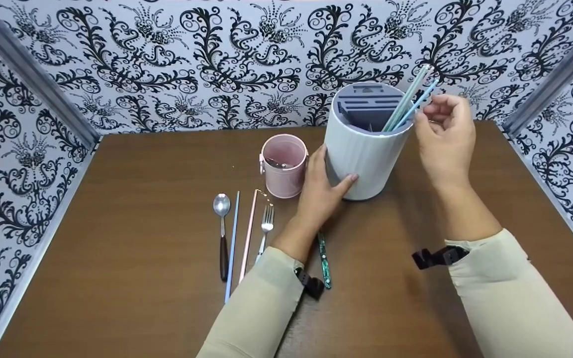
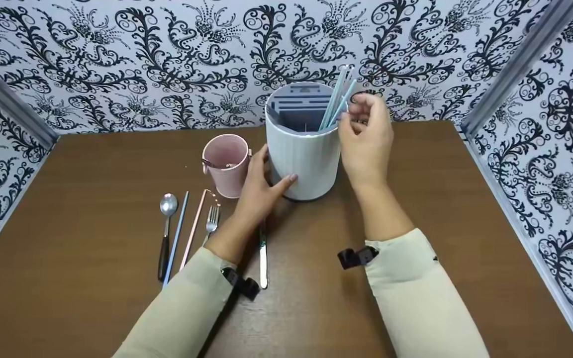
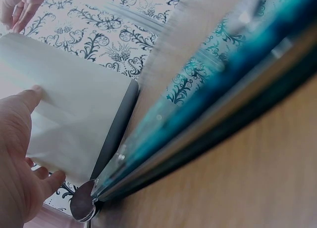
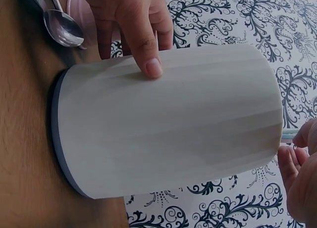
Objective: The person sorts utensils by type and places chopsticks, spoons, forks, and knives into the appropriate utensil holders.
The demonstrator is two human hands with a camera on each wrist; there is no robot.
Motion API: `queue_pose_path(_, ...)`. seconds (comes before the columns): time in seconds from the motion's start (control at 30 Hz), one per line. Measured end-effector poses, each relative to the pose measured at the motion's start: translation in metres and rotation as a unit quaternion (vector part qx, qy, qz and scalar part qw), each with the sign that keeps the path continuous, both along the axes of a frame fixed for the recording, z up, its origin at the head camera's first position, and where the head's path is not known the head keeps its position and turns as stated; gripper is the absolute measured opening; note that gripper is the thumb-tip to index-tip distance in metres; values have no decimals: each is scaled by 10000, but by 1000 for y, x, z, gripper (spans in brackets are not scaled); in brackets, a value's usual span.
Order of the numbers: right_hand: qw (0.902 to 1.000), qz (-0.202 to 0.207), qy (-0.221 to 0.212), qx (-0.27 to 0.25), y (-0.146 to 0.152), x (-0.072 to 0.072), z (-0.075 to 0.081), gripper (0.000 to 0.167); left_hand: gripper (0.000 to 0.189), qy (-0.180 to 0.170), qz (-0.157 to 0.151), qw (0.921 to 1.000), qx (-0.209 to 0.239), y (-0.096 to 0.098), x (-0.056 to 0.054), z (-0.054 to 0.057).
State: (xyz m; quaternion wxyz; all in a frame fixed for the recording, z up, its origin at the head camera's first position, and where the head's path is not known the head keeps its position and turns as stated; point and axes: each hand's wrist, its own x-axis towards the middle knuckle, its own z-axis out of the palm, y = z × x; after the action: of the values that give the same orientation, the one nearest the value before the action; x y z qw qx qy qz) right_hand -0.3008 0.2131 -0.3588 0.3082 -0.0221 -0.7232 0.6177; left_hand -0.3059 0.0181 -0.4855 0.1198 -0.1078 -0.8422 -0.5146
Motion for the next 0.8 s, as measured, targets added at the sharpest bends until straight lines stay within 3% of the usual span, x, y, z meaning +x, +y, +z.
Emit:
queue_pose_path(0.27, 9996, -73, 3, -273, -5, 9, -9, 28, 93, -32, -17, 10000, -47, -1, 1, 0)
queue_pose_path(0.6, 9958, 175, 233, -867, -19, 27, -39, 27, 93, -16, -10, 10000, -70, 0, 0, 0)
queue_pose_path(0.8, 9933, 342, 123, -1095, -29, 35, -59, 26, 93, 57, 0, 10000, -69, -1, 0, 0)
